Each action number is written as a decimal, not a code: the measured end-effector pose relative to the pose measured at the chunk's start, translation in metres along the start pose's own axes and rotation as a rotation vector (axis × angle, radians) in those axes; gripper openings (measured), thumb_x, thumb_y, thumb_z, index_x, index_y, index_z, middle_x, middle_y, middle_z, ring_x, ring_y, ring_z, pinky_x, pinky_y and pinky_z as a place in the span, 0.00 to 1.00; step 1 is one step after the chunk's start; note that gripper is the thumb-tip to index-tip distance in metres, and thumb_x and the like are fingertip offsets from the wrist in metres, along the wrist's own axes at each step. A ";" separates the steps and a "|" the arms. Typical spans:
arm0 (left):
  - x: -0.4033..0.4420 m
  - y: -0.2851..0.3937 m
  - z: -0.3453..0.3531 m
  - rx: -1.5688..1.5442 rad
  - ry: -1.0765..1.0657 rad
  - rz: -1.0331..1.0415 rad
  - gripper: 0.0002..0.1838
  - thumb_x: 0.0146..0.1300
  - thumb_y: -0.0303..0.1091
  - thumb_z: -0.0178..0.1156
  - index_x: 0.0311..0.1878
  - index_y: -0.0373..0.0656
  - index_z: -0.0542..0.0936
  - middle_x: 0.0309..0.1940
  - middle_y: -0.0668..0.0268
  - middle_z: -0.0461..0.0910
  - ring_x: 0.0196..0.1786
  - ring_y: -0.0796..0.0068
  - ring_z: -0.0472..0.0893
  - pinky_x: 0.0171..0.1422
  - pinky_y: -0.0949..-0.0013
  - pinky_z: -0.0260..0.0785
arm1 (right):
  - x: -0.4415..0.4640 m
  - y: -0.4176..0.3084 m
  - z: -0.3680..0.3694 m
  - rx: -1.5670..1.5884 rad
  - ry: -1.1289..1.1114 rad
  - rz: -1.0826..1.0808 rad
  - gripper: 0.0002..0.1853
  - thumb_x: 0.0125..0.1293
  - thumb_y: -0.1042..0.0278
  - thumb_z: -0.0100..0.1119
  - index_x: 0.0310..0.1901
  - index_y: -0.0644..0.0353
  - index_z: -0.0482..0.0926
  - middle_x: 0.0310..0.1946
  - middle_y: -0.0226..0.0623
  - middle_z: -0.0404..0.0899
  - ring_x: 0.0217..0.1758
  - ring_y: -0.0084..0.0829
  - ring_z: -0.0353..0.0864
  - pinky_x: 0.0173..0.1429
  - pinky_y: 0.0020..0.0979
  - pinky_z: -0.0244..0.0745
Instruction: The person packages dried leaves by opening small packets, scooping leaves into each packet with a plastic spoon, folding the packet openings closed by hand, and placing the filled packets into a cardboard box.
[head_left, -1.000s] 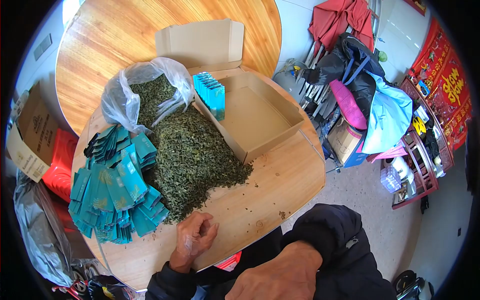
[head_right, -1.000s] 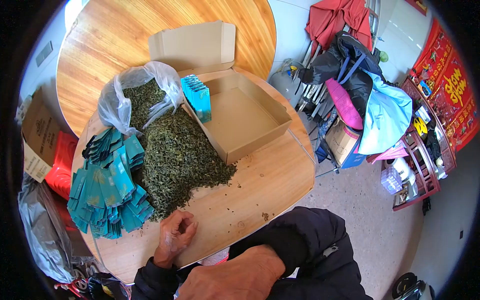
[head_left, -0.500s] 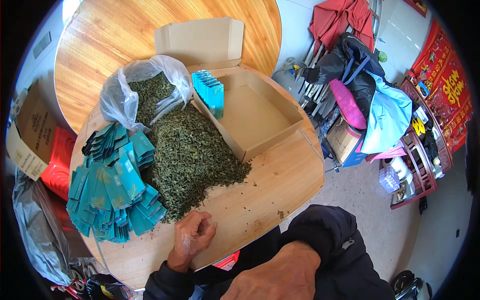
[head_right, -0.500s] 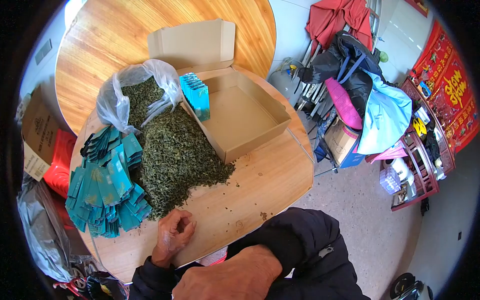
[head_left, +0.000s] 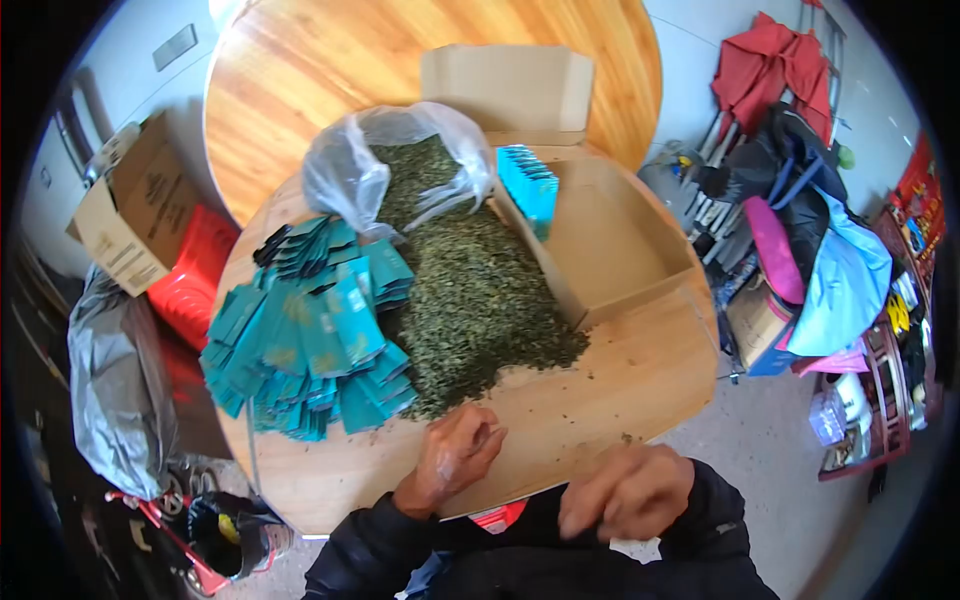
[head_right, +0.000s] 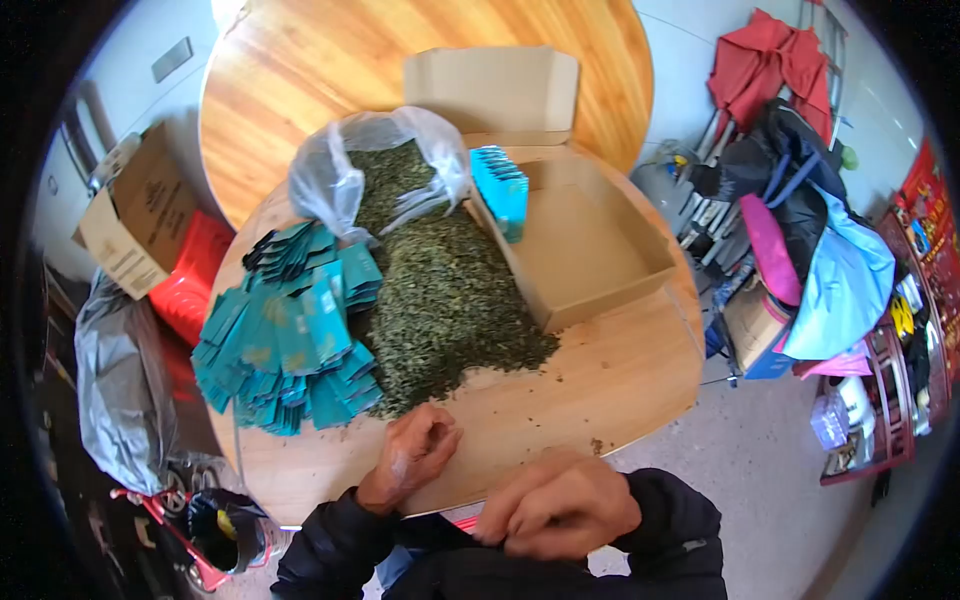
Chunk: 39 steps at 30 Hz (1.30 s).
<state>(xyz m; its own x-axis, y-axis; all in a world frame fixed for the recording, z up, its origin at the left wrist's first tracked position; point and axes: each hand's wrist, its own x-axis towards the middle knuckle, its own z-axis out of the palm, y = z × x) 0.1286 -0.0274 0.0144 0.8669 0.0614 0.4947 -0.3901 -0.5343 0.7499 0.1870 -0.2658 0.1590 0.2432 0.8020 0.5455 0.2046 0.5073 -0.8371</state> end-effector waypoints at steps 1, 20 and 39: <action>0.002 0.003 0.000 0.009 0.058 0.092 0.09 0.65 0.22 0.72 0.41 0.41 0.80 0.27 0.69 0.77 0.24 0.79 0.76 0.28 0.71 0.67 | -0.007 0.003 -0.001 -0.075 0.096 0.069 0.05 0.71 0.83 0.64 0.38 0.68 0.76 0.41 0.60 0.88 0.37 0.51 0.88 0.46 0.47 0.86; 0.042 0.144 -0.159 -1.371 -0.236 0.673 0.23 0.76 0.53 0.64 0.43 0.36 0.84 0.29 0.59 0.82 0.32 0.61 0.84 0.51 0.44 0.84 | -0.073 0.121 0.006 -0.436 0.613 0.501 0.07 0.76 0.72 0.64 0.46 0.66 0.79 0.35 0.37 0.84 0.36 0.25 0.84 0.43 0.27 0.80; 0.082 0.185 -0.122 -1.404 -0.278 1.629 0.21 0.81 0.47 0.53 0.42 0.38 0.84 0.28 0.62 0.78 0.28 0.66 0.79 0.42 0.59 0.65 | -0.087 0.132 0.000 -0.275 0.586 0.441 0.07 0.70 0.74 0.68 0.43 0.68 0.80 0.38 0.41 0.84 0.37 0.27 0.85 0.45 0.27 0.82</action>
<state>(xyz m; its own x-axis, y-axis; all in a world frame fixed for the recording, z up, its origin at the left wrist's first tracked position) 0.0897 -0.0184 0.2480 -0.4159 0.1563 0.8959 -0.4288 0.8350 -0.3448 0.1932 -0.2687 0.0008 0.8016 0.5756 0.1617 0.1819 0.0229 -0.9831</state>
